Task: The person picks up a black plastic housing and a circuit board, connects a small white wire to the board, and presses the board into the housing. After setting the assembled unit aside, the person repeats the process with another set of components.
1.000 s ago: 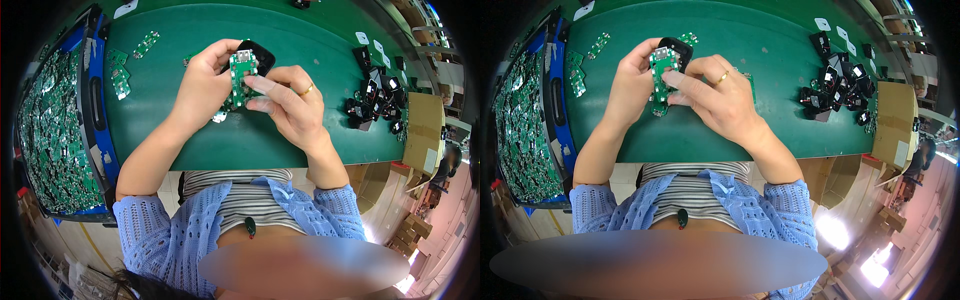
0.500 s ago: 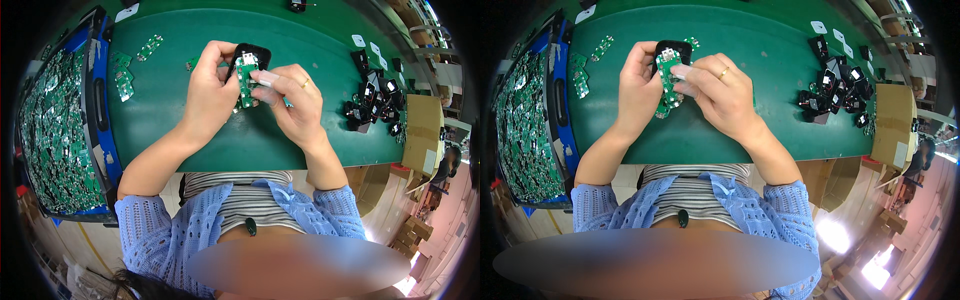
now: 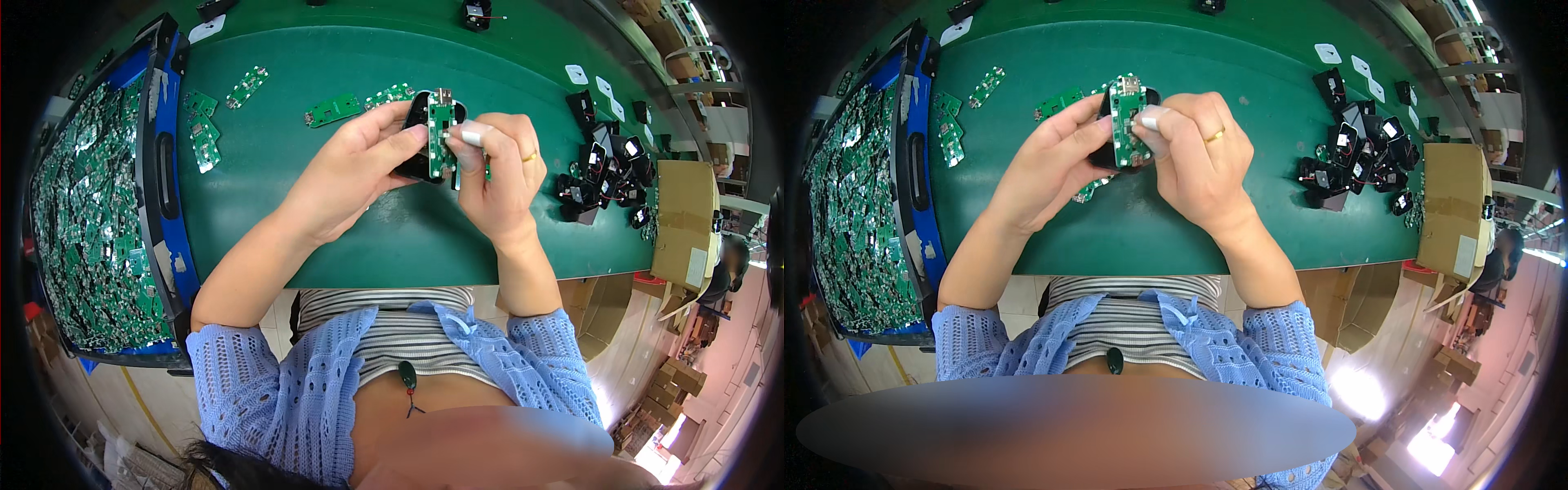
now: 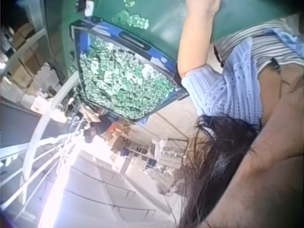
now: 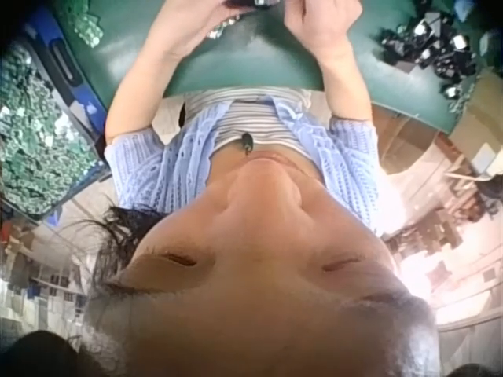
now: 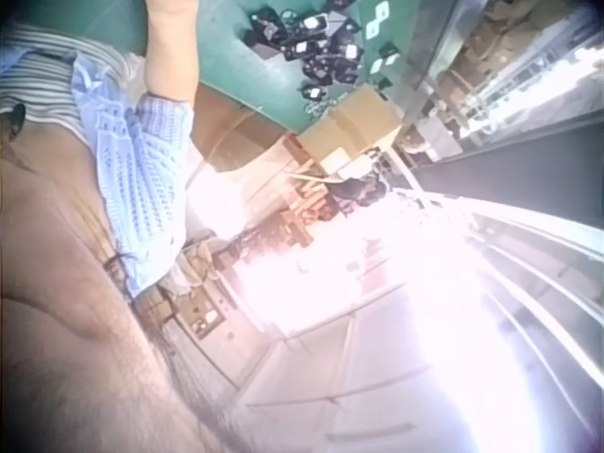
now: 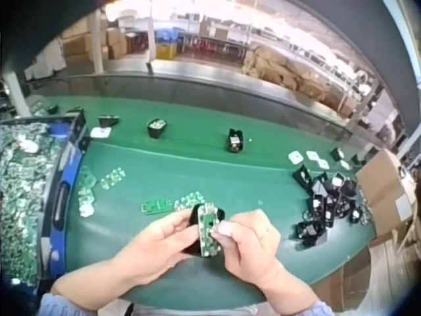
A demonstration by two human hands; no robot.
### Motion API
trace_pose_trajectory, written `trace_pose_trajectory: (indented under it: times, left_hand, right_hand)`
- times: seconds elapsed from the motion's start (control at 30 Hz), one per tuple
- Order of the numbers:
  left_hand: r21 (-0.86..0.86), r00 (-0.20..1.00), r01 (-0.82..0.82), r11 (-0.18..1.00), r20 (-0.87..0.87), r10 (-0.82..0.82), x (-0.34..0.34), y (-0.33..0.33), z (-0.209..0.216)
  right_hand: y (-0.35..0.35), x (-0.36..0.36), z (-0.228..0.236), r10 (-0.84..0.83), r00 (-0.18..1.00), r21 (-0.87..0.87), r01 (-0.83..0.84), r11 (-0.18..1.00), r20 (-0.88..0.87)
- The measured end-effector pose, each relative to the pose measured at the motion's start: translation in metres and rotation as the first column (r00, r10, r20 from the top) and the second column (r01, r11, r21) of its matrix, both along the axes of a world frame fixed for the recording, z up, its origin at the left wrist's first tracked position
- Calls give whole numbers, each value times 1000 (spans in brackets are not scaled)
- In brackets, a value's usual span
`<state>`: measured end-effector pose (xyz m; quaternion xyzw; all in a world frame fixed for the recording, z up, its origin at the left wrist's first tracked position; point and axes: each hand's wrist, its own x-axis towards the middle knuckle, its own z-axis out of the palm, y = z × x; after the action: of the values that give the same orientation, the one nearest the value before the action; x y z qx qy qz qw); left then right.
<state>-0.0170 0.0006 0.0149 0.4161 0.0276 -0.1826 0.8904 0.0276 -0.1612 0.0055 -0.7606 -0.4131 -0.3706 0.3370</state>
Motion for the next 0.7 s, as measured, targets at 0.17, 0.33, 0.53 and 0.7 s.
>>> trace_pose_trajectory:
  times: [0.17,0.33,0.53,0.7]
  left_hand:
    - [169,991,-119,978,89,105,-2,-5,-1]
    - [278,957,-212,937,254,141,-3,-11,-11]
    - [283,944,-258,924,276,179,-3,-13,-14]
    - [333,912,-305,892,371,174,-3,-12,-15]
  right_hand:
    - [-3,7,-3,-66,997,-87,70,994,41]
    - [3,3,-3,-77,997,-123,77,989,5]
    - [2,2,-7,-67,998,-144,66,987,-5]
    - [4,3,-7,-40,999,-159,39,987,-4]
